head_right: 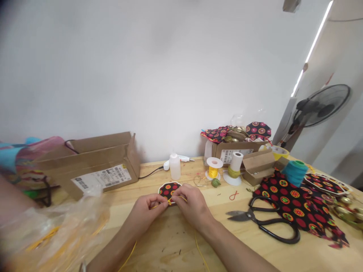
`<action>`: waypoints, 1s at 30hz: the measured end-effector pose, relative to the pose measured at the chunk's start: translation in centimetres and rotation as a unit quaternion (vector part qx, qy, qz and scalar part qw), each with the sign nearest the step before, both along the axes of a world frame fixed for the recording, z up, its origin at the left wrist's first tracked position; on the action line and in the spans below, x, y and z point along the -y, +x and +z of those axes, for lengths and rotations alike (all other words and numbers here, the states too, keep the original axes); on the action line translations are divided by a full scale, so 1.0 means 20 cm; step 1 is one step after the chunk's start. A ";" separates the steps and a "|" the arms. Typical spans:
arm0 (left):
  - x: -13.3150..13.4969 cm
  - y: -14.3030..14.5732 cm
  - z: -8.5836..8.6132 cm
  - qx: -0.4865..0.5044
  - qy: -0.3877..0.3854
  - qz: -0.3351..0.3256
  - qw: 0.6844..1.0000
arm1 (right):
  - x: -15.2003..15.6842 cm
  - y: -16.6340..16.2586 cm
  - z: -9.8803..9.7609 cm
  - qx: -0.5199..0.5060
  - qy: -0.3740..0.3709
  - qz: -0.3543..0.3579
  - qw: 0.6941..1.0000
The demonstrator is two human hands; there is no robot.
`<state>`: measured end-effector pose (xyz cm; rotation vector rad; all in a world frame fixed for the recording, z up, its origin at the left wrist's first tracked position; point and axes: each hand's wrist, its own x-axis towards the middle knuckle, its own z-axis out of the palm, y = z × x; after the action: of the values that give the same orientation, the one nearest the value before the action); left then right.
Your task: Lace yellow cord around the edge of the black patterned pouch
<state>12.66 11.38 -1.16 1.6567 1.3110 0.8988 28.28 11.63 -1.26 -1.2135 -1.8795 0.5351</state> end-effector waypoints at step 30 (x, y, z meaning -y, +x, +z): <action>-0.01 -0.01 0.00 0.026 0.015 -0.024 0.999 | -0.01 0.00 0.00 0.016 0.012 -0.020 1.000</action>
<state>12.54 11.51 -1.17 1.6712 1.2225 0.9308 28.36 11.83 -1.26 -1.2482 -1.8790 0.4713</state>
